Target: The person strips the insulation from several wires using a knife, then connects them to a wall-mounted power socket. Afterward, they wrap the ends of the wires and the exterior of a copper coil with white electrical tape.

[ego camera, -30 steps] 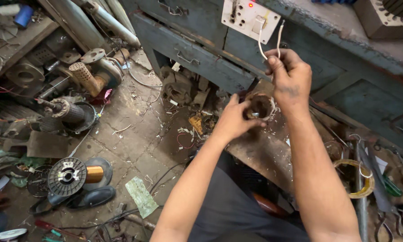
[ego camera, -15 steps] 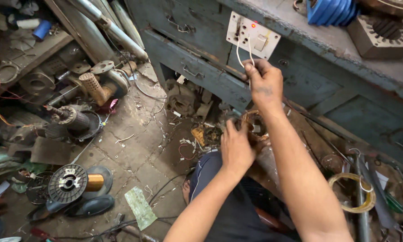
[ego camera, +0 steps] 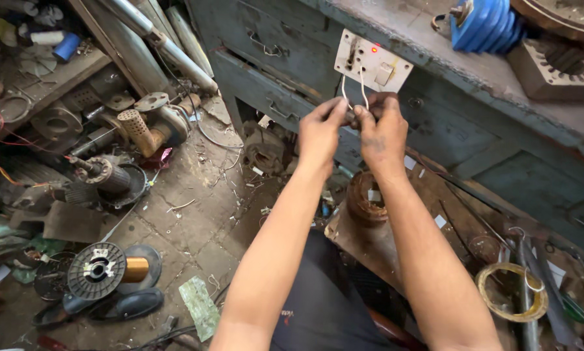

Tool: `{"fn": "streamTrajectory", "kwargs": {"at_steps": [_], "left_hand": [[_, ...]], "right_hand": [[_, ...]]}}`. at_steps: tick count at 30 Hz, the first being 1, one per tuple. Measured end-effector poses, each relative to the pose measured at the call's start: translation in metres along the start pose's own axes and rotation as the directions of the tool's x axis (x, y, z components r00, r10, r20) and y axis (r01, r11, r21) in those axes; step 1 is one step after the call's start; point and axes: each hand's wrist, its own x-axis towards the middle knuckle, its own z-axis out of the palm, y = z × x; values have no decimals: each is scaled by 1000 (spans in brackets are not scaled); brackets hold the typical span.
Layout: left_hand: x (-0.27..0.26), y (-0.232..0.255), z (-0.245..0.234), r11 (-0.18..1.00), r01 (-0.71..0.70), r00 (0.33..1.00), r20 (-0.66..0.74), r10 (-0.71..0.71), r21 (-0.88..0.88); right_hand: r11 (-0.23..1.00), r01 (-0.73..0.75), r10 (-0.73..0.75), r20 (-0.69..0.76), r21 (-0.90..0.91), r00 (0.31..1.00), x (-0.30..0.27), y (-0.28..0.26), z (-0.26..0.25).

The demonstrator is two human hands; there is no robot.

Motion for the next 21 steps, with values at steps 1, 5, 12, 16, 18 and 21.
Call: {"fn": "streamTrajectory", "kwargs": {"at_steps": [1,5,12,16,18,21], "left_hand": [[4,-2,5,1000,5,1000,-10,-5,-3],[14,-7,11,1000,9,999,-49,-9,-7],[23,-12,9,996,-78,995,-64,80,38],[24,-14,7,999,-27,992,-119,29,19],[23,-14,5,999,-38,994,-99,38,-5],[25,-15,6,995,-96,991,-101,92,-34]], "right_hand": [[1000,6,-6,-8,-1,1000,0,2,0],[992,84,-93,-91,-96,991,-4,0,-4],[988,78,-104,-197,-135,975,-23,-22,-21],[990,65,-84,-155,-127,984,-28,-18,-24],[988,68,-87,-136,-138,987,-30,-18,-23],[984,79,-105,-156,-162,982,-30,-14,-21]]}}
